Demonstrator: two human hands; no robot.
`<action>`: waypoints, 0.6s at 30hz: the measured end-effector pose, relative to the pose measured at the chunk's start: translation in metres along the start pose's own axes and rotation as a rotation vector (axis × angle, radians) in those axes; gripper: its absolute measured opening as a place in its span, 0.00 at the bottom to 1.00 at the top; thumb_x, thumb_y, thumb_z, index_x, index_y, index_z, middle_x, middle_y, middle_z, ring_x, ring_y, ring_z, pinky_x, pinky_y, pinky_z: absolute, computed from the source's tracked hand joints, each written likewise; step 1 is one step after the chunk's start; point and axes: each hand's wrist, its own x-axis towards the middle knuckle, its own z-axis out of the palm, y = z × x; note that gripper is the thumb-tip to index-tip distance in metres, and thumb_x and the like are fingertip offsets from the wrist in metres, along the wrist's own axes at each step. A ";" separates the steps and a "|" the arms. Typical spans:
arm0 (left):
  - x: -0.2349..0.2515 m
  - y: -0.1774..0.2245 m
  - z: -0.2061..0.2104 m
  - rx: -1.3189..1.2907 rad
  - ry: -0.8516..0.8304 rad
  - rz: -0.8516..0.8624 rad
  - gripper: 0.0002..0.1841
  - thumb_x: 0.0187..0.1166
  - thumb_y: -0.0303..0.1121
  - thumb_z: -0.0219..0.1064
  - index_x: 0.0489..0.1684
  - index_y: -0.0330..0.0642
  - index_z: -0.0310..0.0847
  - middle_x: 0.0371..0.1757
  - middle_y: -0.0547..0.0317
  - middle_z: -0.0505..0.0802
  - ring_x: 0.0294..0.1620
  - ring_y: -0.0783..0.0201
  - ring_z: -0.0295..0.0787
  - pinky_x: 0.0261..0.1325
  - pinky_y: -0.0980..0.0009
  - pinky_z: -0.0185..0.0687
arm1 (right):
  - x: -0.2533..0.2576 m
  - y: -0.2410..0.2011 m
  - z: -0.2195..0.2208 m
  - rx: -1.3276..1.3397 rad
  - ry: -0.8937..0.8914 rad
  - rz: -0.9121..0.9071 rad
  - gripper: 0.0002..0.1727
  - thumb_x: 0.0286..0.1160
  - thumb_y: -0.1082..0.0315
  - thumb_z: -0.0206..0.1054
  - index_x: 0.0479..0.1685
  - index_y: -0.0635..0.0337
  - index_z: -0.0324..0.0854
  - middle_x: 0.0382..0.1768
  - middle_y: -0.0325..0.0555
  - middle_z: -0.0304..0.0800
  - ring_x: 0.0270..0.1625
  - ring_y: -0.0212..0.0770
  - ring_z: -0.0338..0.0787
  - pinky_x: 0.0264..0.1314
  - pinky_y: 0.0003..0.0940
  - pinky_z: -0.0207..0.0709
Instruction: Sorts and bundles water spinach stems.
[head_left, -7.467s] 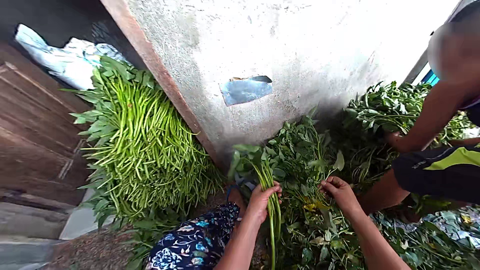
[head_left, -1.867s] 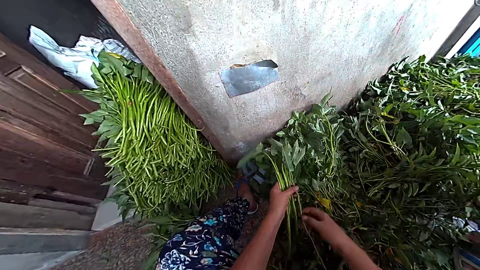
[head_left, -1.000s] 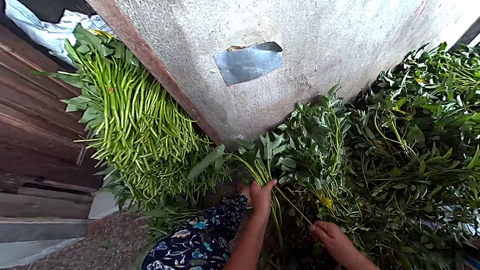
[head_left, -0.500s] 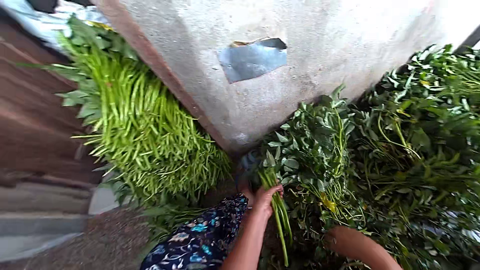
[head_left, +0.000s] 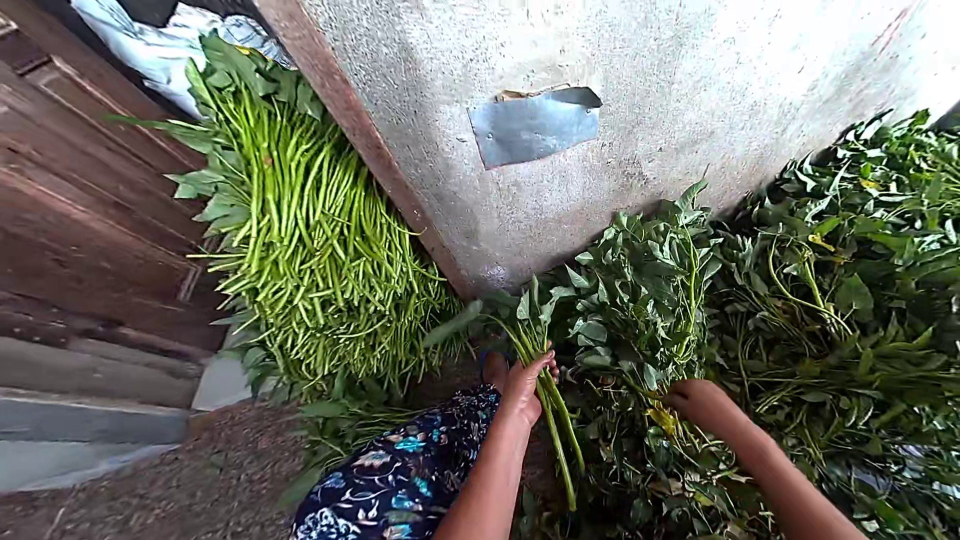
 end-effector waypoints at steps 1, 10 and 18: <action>0.000 0.001 0.000 -0.032 0.015 -0.028 0.10 0.85 0.27 0.64 0.59 0.38 0.82 0.32 0.55 0.86 0.24 0.65 0.83 0.27 0.73 0.81 | -0.011 0.005 -0.011 0.161 0.001 -0.067 0.20 0.91 0.57 0.58 0.62 0.61 0.87 0.49 0.53 0.92 0.48 0.47 0.91 0.58 0.48 0.83; -0.012 -0.021 -0.007 -0.186 0.169 -0.060 0.06 0.83 0.23 0.63 0.51 0.31 0.76 0.34 0.49 0.88 0.28 0.62 0.86 0.30 0.70 0.86 | -0.044 0.043 0.076 1.427 -0.149 -0.369 0.09 0.81 0.61 0.63 0.48 0.51 0.87 0.33 0.36 0.91 0.35 0.32 0.90 0.46 0.32 0.87; -0.014 -0.022 0.018 0.032 0.024 -0.071 0.12 0.80 0.20 0.66 0.58 0.30 0.74 0.39 0.46 0.92 0.28 0.62 0.87 0.28 0.71 0.82 | -0.035 0.035 0.115 1.451 -0.108 -0.429 0.09 0.81 0.64 0.64 0.50 0.50 0.90 0.39 0.37 0.93 0.42 0.34 0.91 0.54 0.37 0.86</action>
